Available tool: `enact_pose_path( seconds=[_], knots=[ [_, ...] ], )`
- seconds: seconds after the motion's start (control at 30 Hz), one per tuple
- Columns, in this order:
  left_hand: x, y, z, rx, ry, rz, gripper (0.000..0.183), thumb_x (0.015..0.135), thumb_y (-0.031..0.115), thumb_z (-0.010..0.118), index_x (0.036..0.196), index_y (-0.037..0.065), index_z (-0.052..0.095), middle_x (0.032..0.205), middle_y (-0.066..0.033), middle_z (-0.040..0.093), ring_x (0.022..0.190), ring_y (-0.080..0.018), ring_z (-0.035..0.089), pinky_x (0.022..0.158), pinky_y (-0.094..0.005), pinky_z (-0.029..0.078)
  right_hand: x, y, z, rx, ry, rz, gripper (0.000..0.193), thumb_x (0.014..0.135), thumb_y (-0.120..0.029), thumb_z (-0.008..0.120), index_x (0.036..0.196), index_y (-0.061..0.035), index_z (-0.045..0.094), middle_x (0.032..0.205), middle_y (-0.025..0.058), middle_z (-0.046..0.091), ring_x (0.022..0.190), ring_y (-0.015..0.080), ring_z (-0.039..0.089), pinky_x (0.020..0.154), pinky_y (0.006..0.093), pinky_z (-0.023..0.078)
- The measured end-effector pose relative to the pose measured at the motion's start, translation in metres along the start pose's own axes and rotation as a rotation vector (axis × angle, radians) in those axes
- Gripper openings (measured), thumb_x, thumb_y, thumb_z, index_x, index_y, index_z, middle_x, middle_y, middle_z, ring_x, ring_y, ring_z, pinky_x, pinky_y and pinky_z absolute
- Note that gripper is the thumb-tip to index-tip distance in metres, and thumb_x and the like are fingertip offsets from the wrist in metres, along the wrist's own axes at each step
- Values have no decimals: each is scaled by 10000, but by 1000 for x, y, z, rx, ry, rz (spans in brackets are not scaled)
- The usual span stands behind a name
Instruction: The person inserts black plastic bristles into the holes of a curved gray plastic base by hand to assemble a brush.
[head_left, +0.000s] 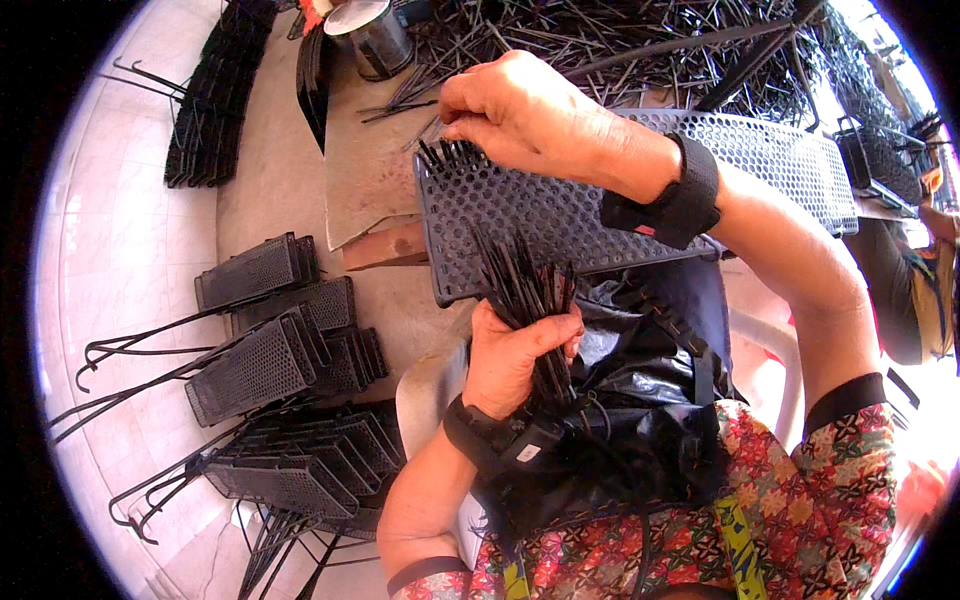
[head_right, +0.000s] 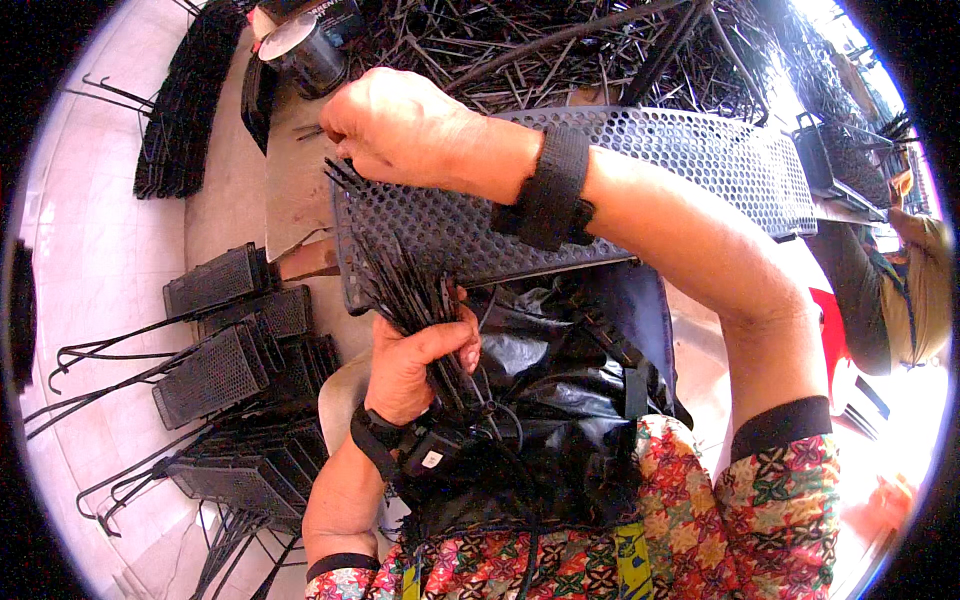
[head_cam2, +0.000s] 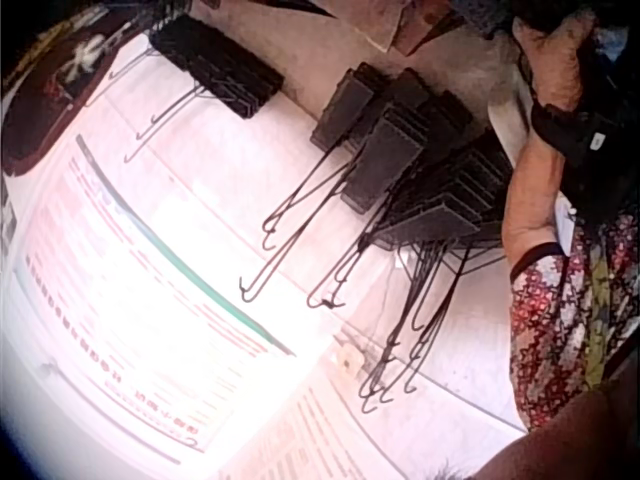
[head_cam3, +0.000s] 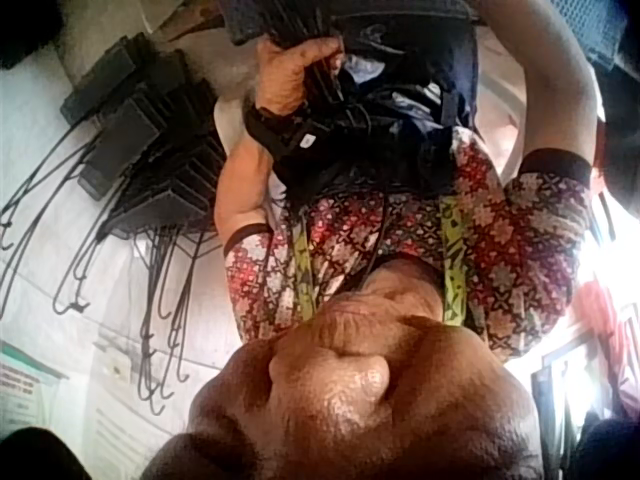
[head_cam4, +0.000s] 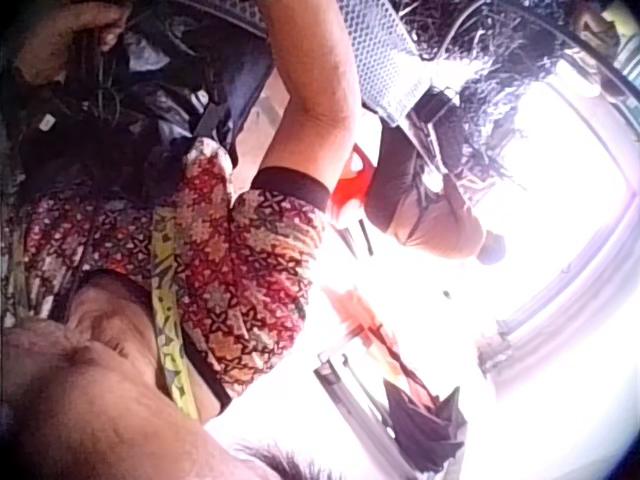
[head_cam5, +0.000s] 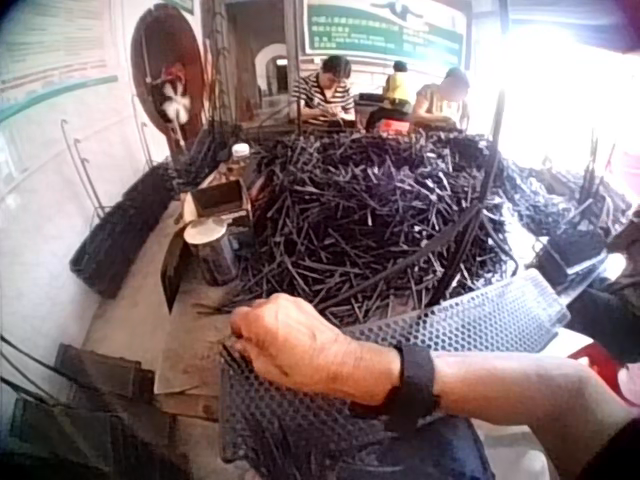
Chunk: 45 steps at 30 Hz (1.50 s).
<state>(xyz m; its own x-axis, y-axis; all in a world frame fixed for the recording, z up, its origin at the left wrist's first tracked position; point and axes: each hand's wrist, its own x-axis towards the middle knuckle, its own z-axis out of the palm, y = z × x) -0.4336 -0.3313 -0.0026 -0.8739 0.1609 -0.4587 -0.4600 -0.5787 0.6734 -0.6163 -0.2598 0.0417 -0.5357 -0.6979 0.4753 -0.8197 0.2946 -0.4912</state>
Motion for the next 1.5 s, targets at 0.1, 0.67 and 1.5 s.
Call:
enact_pose_path(
  seconds=[0.1,0.67,1.5],
  knots=[
    [0,1,2,-9,-1,-7,312,655,-9,620,948,-11,513,668,-92,549,517,-174,522,476,-279,429,0,4,2,-9,10,-36,84,645,-96,579,683,-22,564,634,175,558,663,365,569,586,425,463],
    [-3,-6,3,13,-59,86,286,647,-28,599,914,-14,500,688,-102,561,530,-185,530,480,-289,434,-77,-55,-23,666,-337,546,267,716,-104,674,894,71,577,726,82,610,706,89,546,635,252,457],
    [-1,-2,9,91,-68,56,297,649,54,626,912,-20,510,619,-102,537,496,-188,510,457,-289,401,-49,7,-23,610,590,452,79,770,-65,618,793,4,586,659,28,604,569,58,543,511,189,446]
  ],
)
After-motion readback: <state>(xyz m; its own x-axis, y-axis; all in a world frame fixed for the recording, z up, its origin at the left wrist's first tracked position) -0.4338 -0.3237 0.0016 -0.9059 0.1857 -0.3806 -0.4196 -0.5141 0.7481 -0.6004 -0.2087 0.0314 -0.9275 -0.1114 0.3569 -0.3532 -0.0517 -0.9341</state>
